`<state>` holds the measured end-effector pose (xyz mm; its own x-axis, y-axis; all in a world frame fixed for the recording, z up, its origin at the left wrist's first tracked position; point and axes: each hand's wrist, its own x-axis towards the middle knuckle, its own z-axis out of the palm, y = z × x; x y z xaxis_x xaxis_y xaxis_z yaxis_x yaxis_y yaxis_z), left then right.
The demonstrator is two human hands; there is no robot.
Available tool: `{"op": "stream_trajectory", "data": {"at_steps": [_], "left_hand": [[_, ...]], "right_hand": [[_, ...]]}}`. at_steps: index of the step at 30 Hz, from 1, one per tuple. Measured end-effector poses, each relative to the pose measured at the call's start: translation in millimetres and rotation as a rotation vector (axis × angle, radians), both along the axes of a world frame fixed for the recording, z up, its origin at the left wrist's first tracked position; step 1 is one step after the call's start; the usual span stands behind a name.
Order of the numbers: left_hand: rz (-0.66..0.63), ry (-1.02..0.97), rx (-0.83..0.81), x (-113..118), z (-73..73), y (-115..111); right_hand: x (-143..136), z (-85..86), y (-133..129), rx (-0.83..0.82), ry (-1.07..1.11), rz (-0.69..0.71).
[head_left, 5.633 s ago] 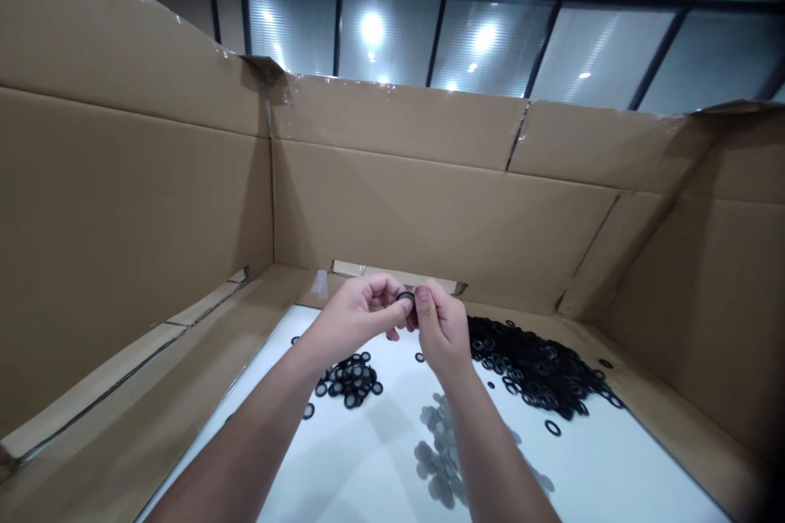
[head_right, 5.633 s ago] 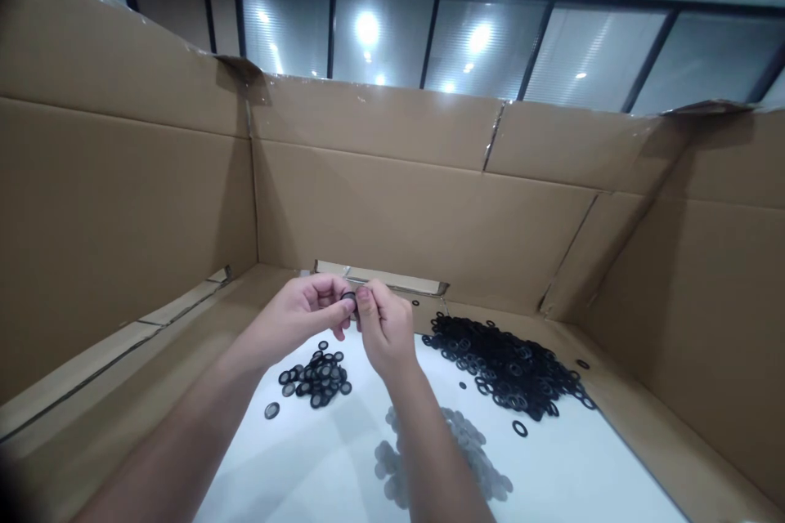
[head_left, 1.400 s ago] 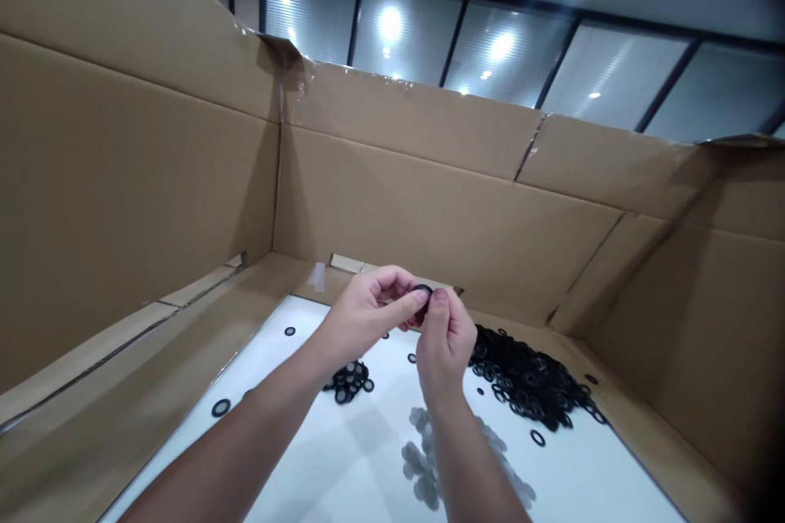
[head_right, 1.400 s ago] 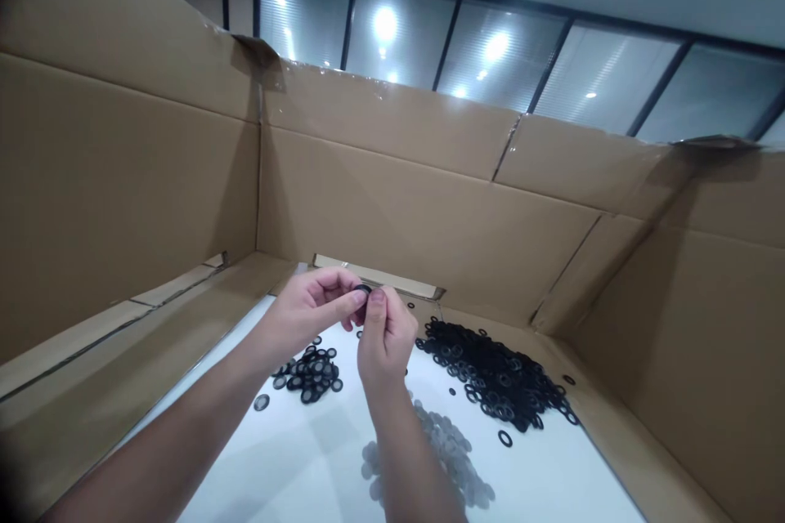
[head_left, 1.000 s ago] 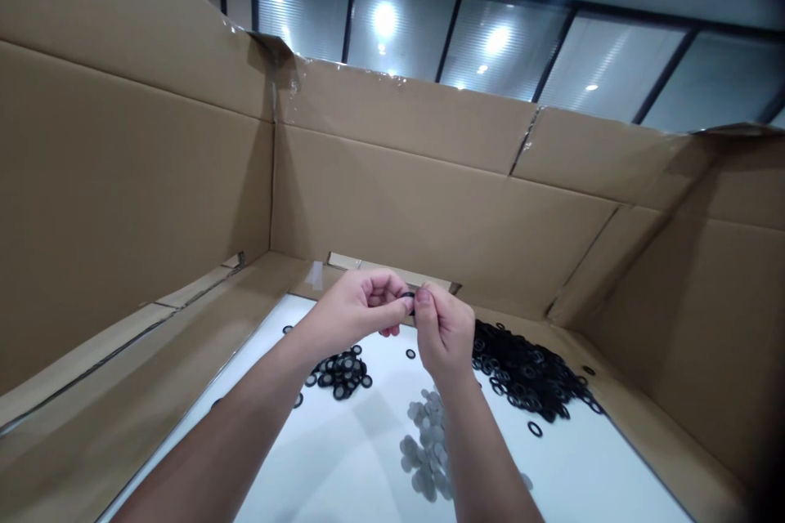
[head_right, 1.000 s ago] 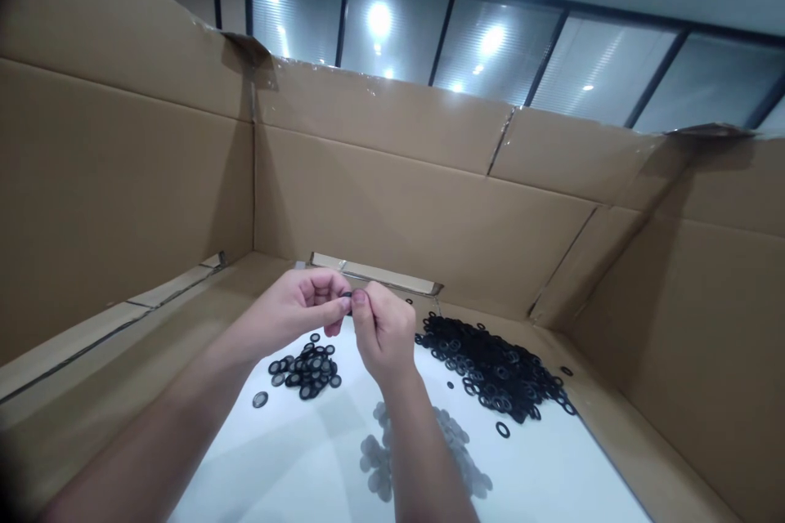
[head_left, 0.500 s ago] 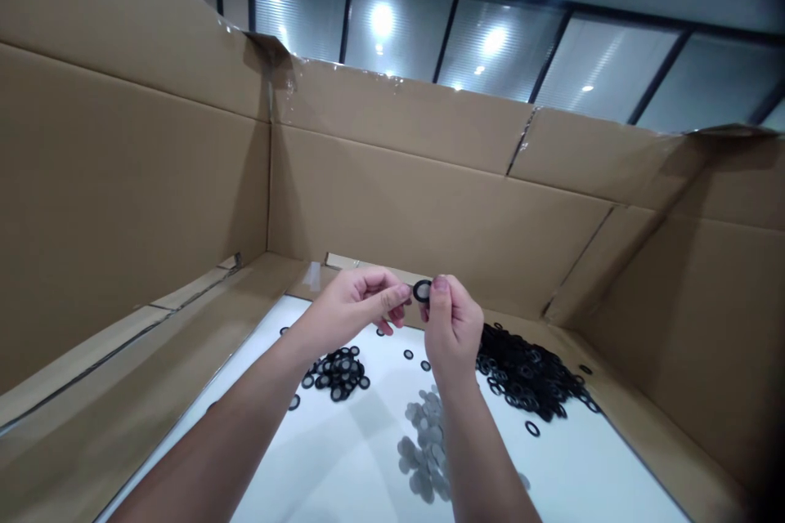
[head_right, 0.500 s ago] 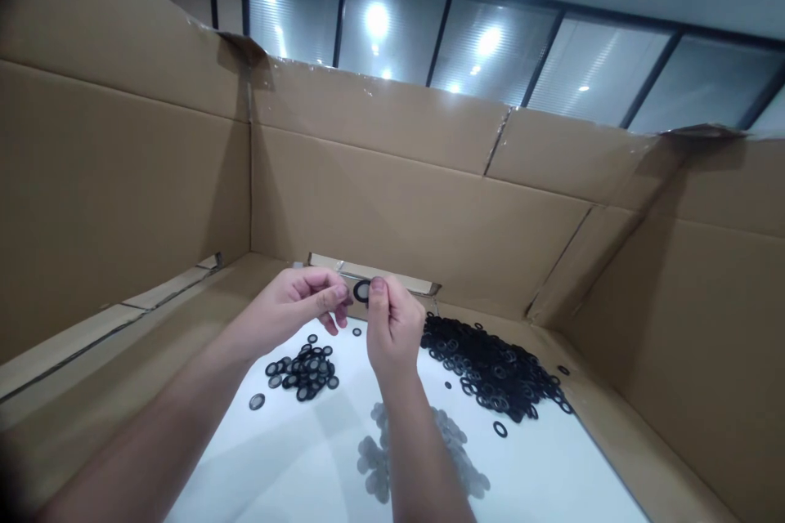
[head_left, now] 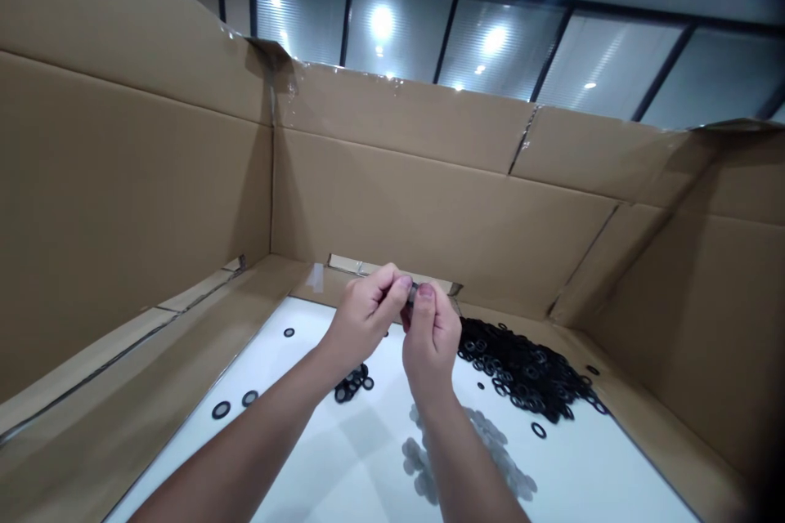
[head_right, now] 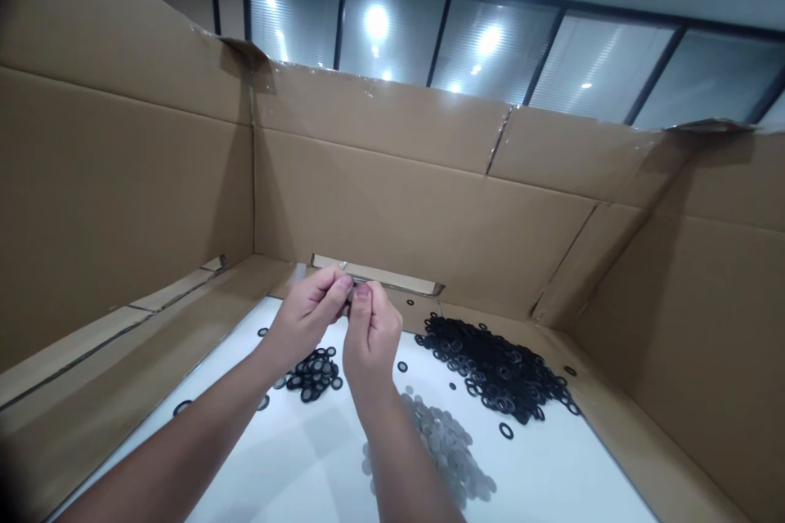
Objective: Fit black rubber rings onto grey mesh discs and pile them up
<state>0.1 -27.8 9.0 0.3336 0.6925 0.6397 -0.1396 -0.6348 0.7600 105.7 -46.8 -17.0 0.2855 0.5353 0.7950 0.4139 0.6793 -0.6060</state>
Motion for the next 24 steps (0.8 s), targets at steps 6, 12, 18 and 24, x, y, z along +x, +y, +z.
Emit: {"op": "stream_trajectory", "data": {"at_steps": [6,12,18,24], "left_hand": [[0.003,0.025,0.041,1,0.5,0],[-0.069,0.051,0.080,-8,3.3,6],[-0.251,0.292,0.057,-33,14.5,16],[-0.255,0.198,-0.003,-25,10.7,11]], "right_hand": [[-3,0.3,-3,-0.016,0.046,0.046],[5,2.1,0,-0.058,0.041,0.132],[21,12.8,-5,-0.076,-0.196,0.241],[20,9.8,-6,-0.069,-0.134,0.086]]}}
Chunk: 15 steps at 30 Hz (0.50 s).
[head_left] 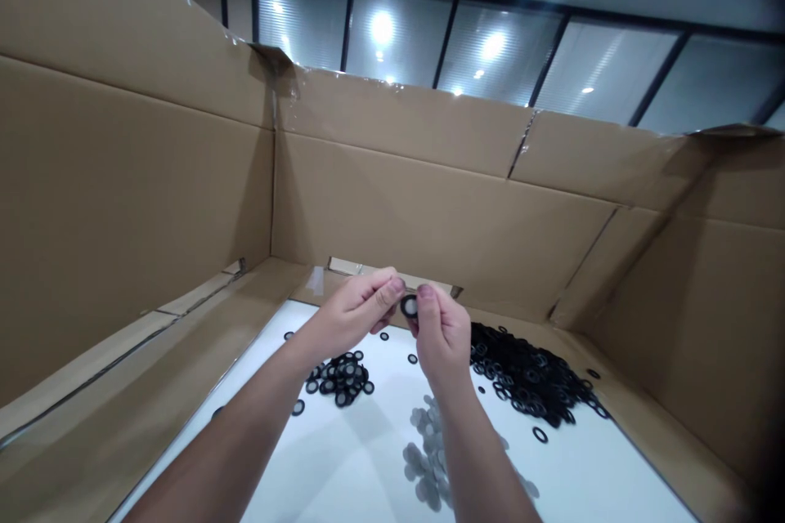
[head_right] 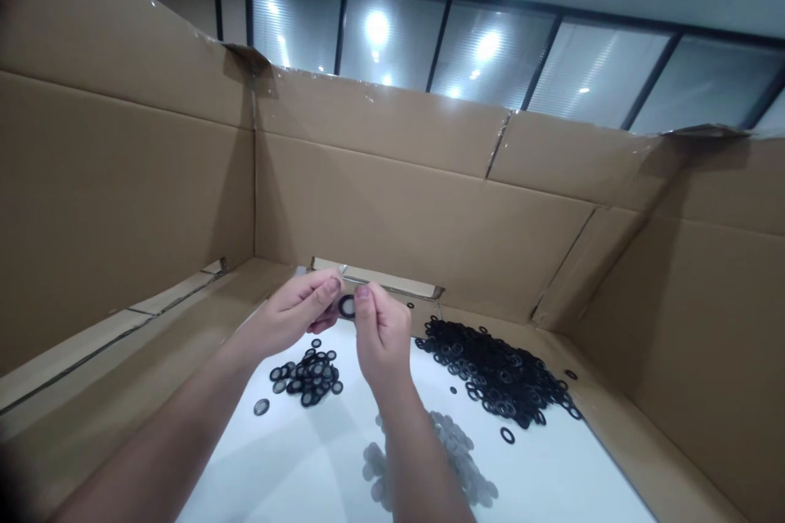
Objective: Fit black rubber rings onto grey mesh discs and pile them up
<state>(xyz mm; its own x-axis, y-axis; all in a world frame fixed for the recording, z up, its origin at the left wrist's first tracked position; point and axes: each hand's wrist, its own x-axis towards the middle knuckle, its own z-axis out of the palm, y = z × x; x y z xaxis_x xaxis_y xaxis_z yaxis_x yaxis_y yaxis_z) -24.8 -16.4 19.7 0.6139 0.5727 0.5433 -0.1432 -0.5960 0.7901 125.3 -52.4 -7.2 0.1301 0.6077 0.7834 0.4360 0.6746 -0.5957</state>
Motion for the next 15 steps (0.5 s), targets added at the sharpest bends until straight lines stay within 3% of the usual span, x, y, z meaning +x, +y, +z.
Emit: {"op": "stream_trajectory", "data": {"at_steps": [3,8,12,15], "left_hand": [[0.056,-0.026,0.064,9,-4.0,-6],[0.159,-0.107,0.096,18,-8.4,-10],[0.093,-0.150,0.017,22,-13.9,-9],[0.076,-0.156,0.098,22,-16.9,-8]], "right_hand": [[-8,-3.5,1,0.052,0.125,-0.132],[-18,-7.2,0,0.073,0.149,-0.114],[-20,-10.0,-2,0.103,0.104,-0.123],[-22,-11.1,-3,0.111,0.106,-0.176]]}}
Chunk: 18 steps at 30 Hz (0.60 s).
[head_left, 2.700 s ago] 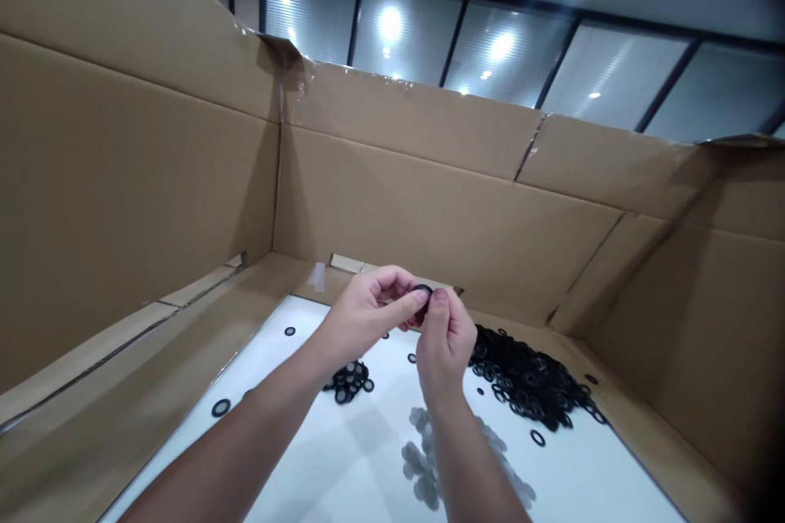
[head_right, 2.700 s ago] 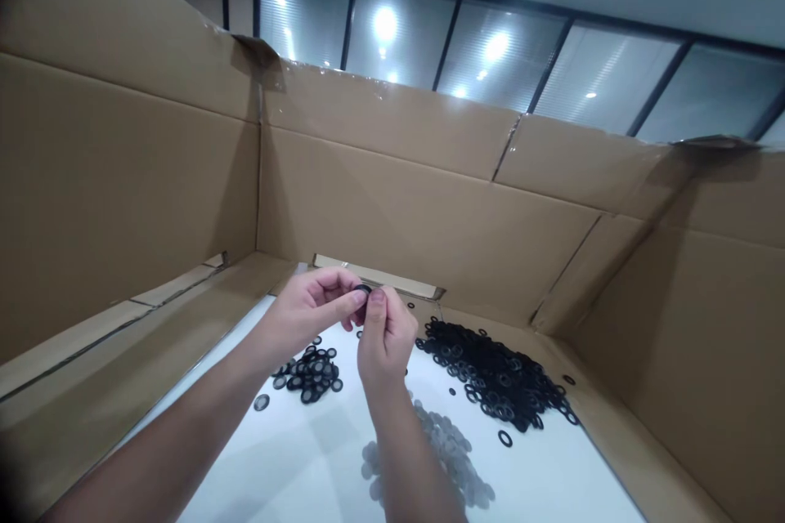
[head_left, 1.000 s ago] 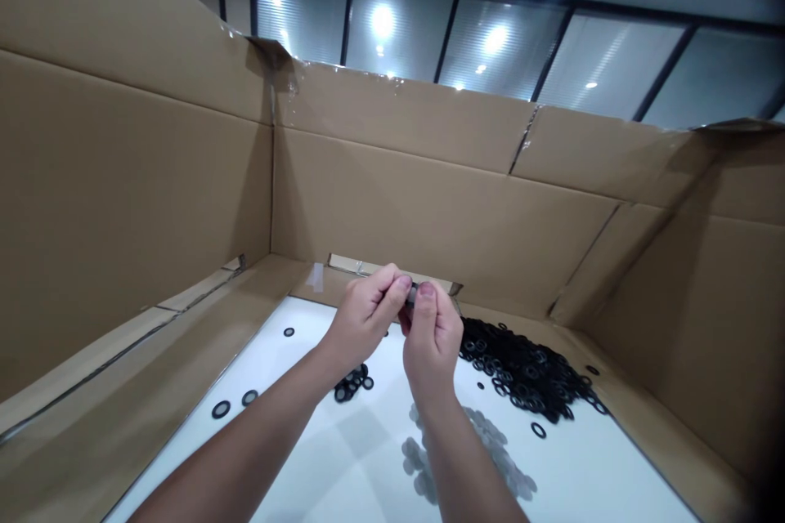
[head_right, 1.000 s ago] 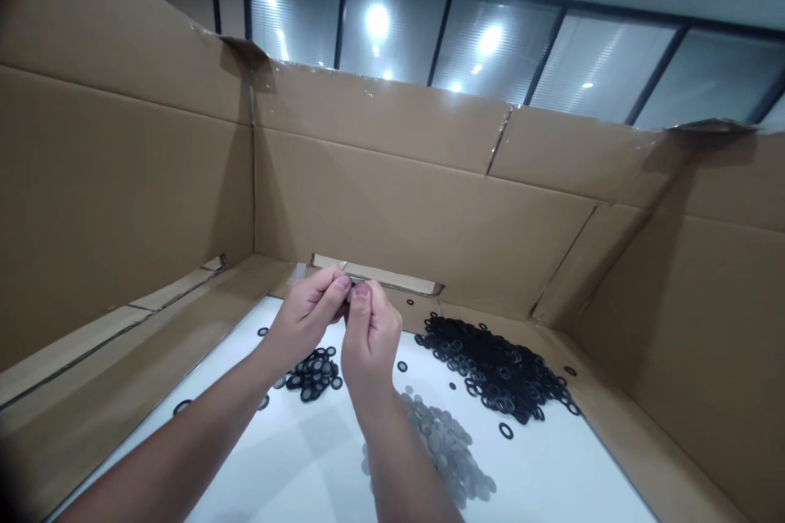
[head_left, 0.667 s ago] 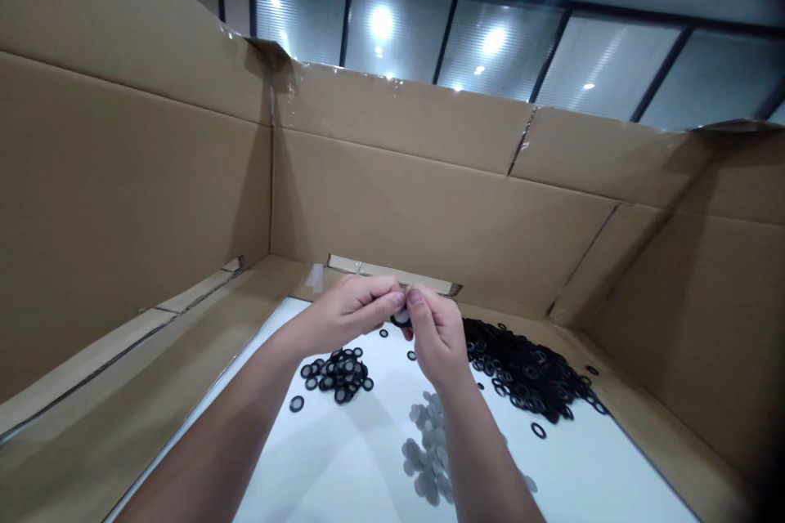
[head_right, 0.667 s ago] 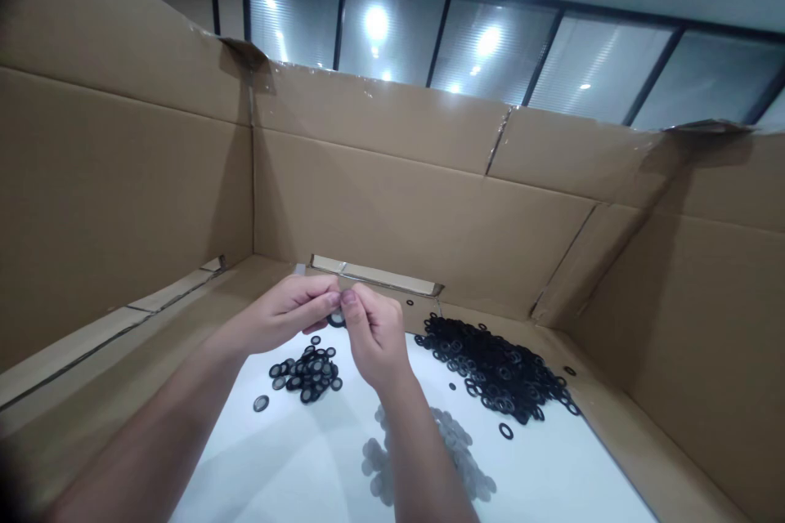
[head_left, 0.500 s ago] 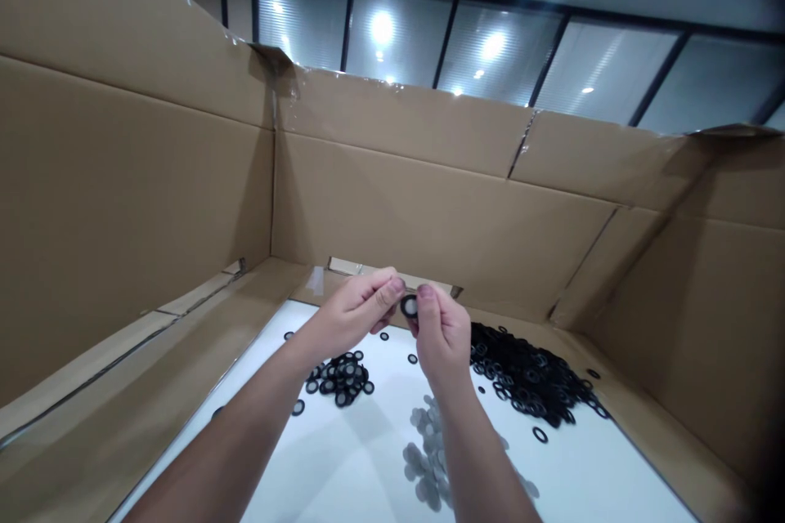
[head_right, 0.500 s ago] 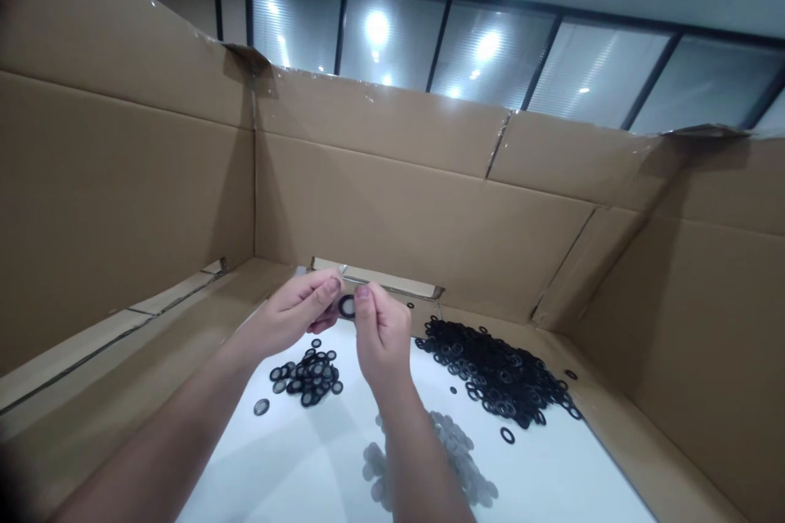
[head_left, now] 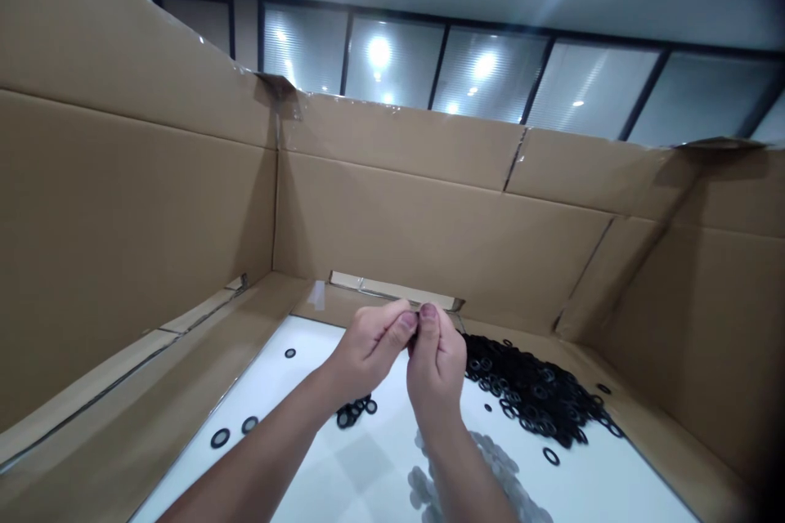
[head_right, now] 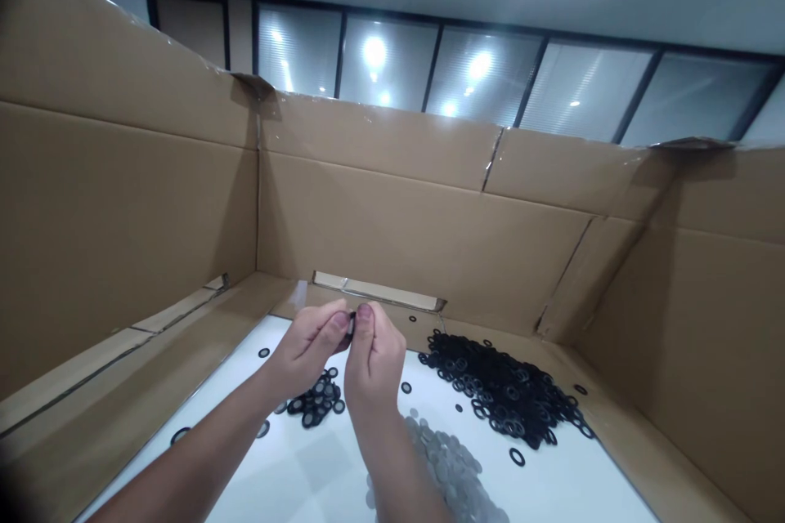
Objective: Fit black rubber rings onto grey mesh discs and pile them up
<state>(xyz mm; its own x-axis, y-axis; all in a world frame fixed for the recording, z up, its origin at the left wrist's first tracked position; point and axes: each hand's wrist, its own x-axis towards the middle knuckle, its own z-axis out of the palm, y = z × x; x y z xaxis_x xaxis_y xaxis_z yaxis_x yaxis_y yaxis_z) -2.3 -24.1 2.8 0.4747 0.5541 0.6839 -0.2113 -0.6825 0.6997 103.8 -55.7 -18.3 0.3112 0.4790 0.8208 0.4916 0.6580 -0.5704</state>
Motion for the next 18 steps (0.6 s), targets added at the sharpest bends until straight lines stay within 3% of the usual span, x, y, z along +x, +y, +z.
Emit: {"op": "stream_trajectory", "data": {"at_steps": [4,13,18], "left_hand": [[0.063,0.005,0.111,0.3,-1.5,2.4],[0.080,-0.025,0.092,5.5,-4.4,1.6],[-0.009,-0.023,0.007,1.3,-5.1,6.9]], "right_hand": [[-3.1,0.5,-1.5,-0.004,0.029,-0.014],[-1.7,3.0,-1.2,-0.017,0.044,-0.030],[1.5,2.0,3.3,-0.048,0.067,0.021]]}}
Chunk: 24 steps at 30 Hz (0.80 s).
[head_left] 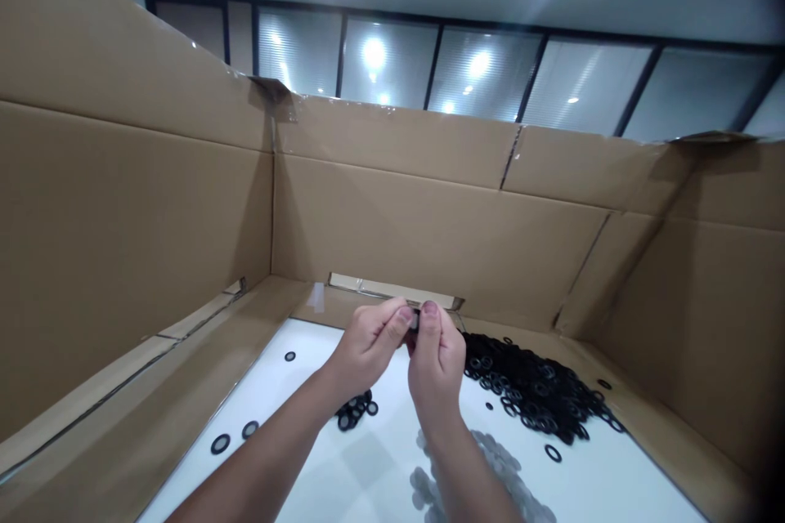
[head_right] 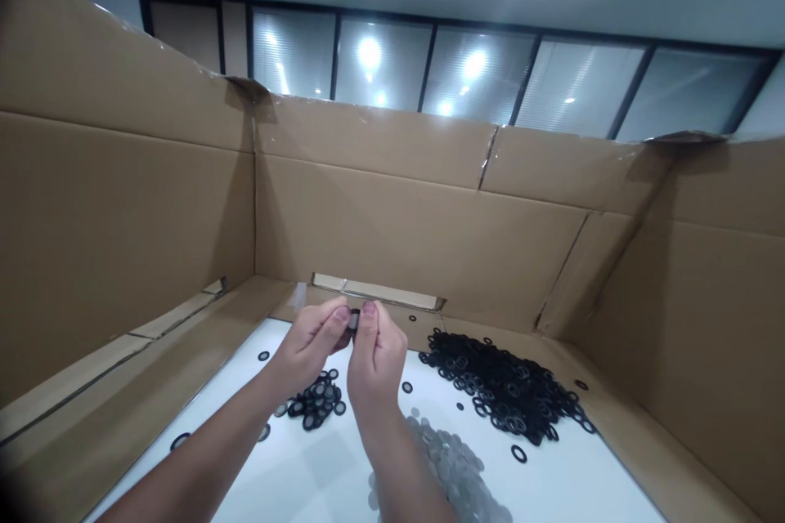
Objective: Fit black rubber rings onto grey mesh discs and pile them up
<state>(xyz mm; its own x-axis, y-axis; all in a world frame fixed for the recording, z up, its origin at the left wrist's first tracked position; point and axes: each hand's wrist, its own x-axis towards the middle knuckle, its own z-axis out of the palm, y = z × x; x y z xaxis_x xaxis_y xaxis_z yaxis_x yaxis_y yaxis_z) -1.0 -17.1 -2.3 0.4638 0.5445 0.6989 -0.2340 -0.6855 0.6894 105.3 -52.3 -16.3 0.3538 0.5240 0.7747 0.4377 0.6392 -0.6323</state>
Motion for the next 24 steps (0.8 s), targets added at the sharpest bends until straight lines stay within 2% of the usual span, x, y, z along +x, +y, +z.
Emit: {"op": "stream_trajectory", "data": {"at_steps": [5,9,13,19,24], "left_hand": [[-0.089,0.020,-0.065,-8,3.7,8],[-0.181,0.012,-0.219,-11,10.3,6],[-0.180,-0.010,-0.300,-14,18.3,3],[-0.190,-0.004,-0.361,-20,21.2,6],[-0.185,0.030,-0.434,-19,17.2,10]], "right_hand": [[-2,2.6,-1,0.000,0.023,0.038],[2,4.9,-2,0.000,0.007,0.043],[17,10.4,0,-0.006,-0.112,0.051],[42,26.0,-5,0.030,-0.471,0.288],[45,30.2,-10,0.048,-0.552,0.258]]}}
